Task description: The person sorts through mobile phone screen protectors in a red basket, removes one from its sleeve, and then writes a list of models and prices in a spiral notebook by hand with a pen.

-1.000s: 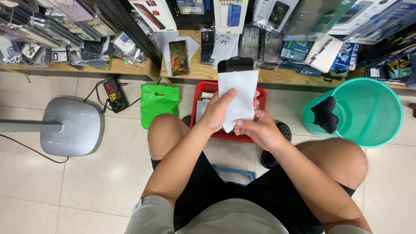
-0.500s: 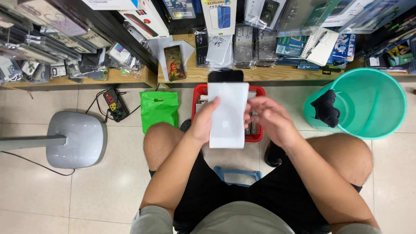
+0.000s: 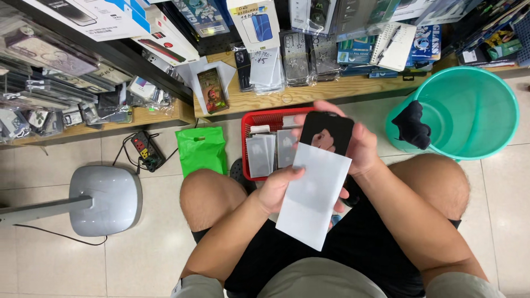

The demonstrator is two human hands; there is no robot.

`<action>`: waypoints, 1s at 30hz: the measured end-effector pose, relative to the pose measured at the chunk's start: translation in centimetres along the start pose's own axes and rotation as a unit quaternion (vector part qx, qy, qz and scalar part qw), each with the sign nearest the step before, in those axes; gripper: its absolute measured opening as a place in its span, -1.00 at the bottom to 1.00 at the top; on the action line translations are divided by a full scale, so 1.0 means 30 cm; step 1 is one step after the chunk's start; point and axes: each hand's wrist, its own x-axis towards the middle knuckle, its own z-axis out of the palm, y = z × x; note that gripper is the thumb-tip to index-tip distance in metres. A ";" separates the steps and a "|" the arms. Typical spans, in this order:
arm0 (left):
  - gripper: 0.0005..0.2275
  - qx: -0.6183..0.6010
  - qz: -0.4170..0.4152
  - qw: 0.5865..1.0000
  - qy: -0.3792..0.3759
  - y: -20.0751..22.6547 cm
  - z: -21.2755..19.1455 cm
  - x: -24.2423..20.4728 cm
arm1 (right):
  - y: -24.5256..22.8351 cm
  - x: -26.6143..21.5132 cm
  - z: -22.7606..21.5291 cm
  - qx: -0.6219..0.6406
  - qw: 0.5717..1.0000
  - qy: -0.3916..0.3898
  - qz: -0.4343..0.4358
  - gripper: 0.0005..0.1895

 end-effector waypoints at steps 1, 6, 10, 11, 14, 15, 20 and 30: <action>-0.66 -0.001 -0.001 1.000 0.002 0.002 -0.049 0.014 | -0.015 0.011 -0.030 0.002 1.000 0.002 0.000 -0.03; -0.22 0.031 -0.220 0.965 -0.140 0.009 -0.197 0.065 | -0.189 0.063 -0.036 0.003 0.992 0.112 -0.053 -0.41; -0.20 0.040 -0.207 0.968 -0.135 -0.003 -0.186 0.075 | -0.245 0.077 -0.026 0.041 0.981 0.165 -0.091 -0.42; -0.21 0.022 -0.203 0.970 -0.129 -0.003 -0.186 0.077 | -0.245 0.073 -0.025 0.040 0.984 0.150 -0.090 -0.44; -0.22 -0.012 -0.180 0.977 -0.113 -0.006 -0.179 0.082 | -0.209 0.061 -0.034 0.029 0.991 0.108 -0.075 -0.45; -0.21 -0.026 -0.162 0.981 -0.104 -0.006 -0.175 0.084 | -0.192 0.058 -0.038 0.020 0.995 0.080 -0.064 -0.45; -0.16 -0.024 -0.089 0.992 -0.090 0.021 -0.095 0.089 | -0.107 0.068 0.013 0.014 0.994 0.109 -0.013 -0.39; -0.29 -0.103 0.034 0.990 -0.087 0.008 -0.106 0.133 | 0.022 0.025 -0.036 0.063 0.993 0.071 0.067 -0.36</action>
